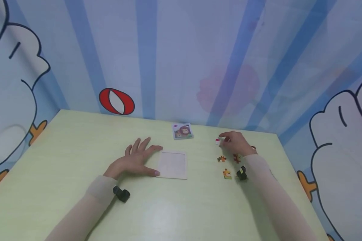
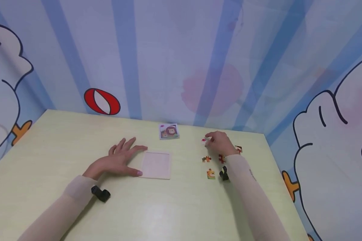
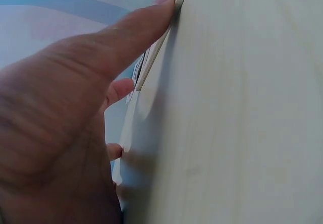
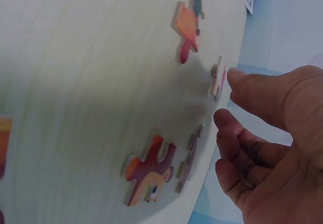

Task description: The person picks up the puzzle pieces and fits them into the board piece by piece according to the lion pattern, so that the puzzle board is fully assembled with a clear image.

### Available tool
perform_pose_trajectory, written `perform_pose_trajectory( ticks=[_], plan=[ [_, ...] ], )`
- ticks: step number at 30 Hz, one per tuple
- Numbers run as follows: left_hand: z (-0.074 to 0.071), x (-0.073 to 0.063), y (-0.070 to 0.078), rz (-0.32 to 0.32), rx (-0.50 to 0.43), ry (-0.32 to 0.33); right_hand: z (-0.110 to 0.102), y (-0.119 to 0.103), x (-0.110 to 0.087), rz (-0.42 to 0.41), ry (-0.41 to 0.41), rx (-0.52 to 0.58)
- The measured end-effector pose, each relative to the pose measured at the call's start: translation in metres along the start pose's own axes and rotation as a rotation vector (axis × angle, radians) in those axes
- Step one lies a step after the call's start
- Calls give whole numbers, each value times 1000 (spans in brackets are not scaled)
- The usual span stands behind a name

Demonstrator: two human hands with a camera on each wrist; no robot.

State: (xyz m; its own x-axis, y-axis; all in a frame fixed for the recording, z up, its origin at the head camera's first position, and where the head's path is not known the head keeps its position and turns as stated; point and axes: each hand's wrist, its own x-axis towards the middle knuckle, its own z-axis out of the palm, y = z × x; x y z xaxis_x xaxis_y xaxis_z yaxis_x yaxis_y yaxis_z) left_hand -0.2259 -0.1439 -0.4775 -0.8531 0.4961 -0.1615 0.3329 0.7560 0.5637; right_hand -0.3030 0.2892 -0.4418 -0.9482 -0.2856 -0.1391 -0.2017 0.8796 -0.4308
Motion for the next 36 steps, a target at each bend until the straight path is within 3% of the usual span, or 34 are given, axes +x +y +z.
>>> perform_pose_trajectory(
  ticks=[7,15,23,36],
  plan=[
    [4,3,-1,-1,16,1,6,4,2,34,11,5],
    [5,1,-4,7,-3,14,7,-7,2,40,84,198],
    [4,-2,-8,4,20,-7,20,-45,-7,19,48,440],
    [-3,-1,5,-36,46,-57,62,-100,-6,-39,-23,570]
  ],
)
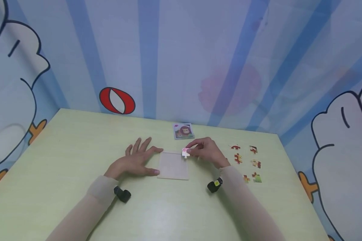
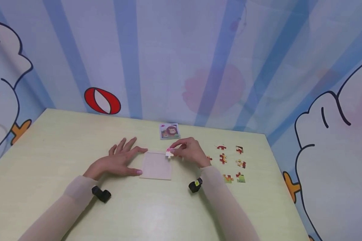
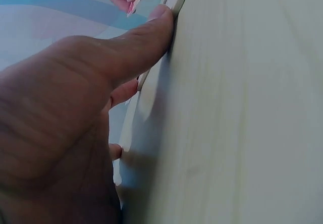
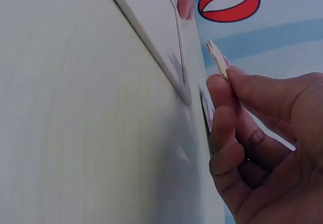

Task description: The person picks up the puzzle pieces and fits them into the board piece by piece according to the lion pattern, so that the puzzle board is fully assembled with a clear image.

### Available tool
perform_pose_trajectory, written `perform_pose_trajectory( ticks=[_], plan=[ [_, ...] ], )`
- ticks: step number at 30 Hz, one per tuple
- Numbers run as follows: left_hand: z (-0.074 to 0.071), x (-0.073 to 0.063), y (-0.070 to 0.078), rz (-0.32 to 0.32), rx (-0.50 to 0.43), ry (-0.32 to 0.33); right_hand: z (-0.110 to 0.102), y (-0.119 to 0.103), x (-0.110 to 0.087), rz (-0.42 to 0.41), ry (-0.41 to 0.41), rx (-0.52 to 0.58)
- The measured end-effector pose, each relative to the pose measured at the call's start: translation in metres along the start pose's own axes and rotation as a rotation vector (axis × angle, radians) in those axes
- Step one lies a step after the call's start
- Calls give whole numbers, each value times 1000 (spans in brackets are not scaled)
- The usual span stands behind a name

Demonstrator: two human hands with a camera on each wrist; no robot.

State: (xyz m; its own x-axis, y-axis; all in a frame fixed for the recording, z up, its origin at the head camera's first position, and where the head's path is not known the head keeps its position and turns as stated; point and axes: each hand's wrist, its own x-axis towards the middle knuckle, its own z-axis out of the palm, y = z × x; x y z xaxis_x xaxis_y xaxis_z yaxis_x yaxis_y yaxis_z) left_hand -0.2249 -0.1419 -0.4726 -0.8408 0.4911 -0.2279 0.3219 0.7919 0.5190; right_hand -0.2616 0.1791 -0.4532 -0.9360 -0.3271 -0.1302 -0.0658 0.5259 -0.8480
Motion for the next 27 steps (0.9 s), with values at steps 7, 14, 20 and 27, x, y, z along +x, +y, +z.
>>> perform_pose_trajectory(
  ticks=[7,14,20,27],
  plan=[
    [0,2,-1,-8,-5,1,23,-11,8,-22,-7,6],
    [3,5,-4,1,-21,20,39,-22,14,34,-12,-66],
    [4,5,-6,6,-29,24,54,-27,19,42,-5,-152],
    [9,8,-11,-6,6,26,68,-39,22,19,12,-234]
  ],
)
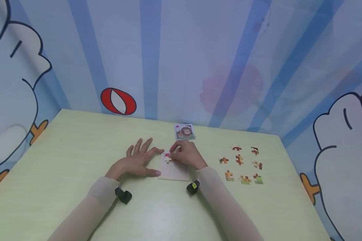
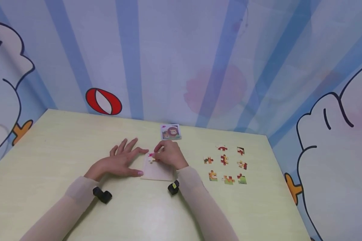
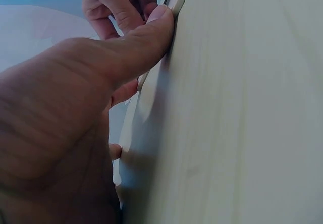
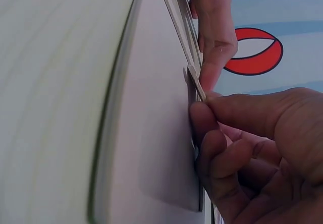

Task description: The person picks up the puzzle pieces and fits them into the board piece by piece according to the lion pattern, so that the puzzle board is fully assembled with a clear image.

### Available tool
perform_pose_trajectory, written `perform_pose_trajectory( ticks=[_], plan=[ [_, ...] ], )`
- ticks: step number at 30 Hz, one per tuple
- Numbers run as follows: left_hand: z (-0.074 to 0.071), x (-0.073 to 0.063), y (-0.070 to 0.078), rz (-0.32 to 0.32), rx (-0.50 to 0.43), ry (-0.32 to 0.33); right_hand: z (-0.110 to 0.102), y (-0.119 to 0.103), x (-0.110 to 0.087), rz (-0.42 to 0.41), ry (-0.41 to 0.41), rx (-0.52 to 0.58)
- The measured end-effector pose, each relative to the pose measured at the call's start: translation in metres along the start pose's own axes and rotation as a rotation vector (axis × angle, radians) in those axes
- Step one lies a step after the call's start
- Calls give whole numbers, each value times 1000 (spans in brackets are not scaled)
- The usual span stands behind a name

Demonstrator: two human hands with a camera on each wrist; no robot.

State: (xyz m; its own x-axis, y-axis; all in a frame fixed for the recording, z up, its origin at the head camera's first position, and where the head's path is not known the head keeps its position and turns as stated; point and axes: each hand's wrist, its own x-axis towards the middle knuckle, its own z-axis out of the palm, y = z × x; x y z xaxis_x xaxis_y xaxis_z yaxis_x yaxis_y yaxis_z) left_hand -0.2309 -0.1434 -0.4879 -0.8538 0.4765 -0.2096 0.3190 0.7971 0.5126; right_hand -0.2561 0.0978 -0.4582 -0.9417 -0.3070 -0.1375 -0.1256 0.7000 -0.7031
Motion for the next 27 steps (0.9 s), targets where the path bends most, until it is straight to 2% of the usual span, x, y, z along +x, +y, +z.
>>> perform_pose_trajectory(
  ticks=[7,16,22,27],
  plan=[
    [-2,-3,2,2,1,0,4,-8,0,31,16,-43],
    [-5,-4,6,9,-7,-12,5,-9,1,30,32,-102],
    [-9,-7,11,4,-5,-30,8,-5,4,10,56,-80],
    [-9,-7,10,15,-19,-14,7,0,2,-21,90,-43]
  ],
)
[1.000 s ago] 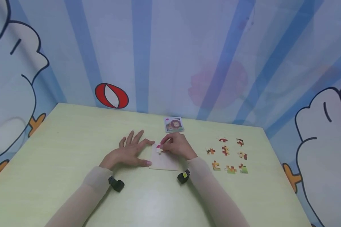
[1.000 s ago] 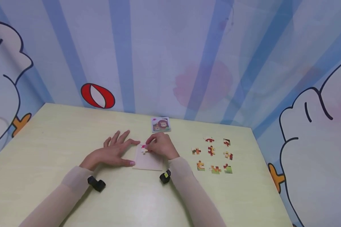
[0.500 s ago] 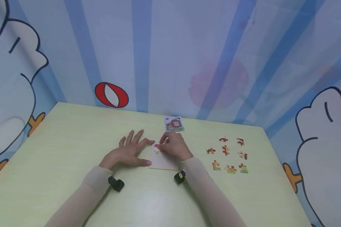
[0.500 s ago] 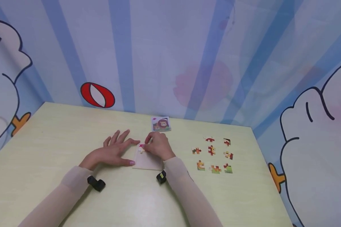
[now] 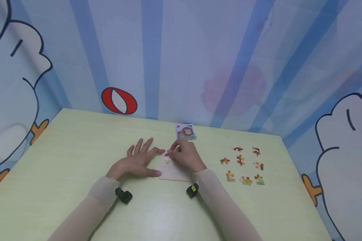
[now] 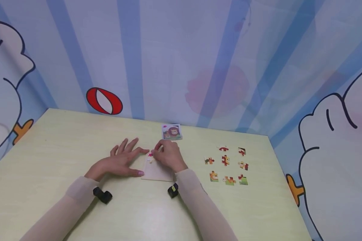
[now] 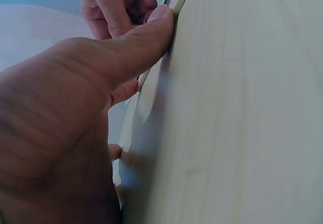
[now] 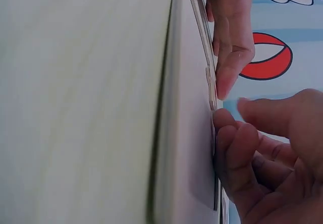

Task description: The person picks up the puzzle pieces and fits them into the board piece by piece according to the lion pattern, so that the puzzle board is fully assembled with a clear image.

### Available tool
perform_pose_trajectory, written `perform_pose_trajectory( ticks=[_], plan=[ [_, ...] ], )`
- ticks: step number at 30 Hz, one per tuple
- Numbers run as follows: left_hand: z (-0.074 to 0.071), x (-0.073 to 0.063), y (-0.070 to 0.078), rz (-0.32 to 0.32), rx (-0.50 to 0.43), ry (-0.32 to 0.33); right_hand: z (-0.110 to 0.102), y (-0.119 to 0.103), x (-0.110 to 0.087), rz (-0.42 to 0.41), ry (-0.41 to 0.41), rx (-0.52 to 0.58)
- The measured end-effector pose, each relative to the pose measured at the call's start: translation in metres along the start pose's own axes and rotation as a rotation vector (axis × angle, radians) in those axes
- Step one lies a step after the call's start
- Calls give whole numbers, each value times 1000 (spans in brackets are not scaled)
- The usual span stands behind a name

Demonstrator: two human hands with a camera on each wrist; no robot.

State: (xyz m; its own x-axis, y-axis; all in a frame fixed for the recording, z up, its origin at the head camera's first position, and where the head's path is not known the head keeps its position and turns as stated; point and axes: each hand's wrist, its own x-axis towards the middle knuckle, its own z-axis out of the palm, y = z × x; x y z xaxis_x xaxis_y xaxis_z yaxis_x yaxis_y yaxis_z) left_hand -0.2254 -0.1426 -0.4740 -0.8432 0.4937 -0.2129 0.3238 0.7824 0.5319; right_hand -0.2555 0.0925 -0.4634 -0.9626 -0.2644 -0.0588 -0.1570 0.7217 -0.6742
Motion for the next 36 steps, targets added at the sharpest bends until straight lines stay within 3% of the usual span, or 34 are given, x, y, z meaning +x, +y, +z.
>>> perform_pose_trajectory(
  ticks=[6,13,31,36],
  plan=[
    [5,3,-8,15,-5,27,-15,12,-6,-39,71,45],
    [4,2,-7,3,-6,22,-45,39,-13,-69,80,98],
    [9,7,-10,-18,16,24,-131,135,-39,67,207,-128],
    [7,4,-7,-10,8,27,-145,148,-43,177,216,-184]
  ],
)
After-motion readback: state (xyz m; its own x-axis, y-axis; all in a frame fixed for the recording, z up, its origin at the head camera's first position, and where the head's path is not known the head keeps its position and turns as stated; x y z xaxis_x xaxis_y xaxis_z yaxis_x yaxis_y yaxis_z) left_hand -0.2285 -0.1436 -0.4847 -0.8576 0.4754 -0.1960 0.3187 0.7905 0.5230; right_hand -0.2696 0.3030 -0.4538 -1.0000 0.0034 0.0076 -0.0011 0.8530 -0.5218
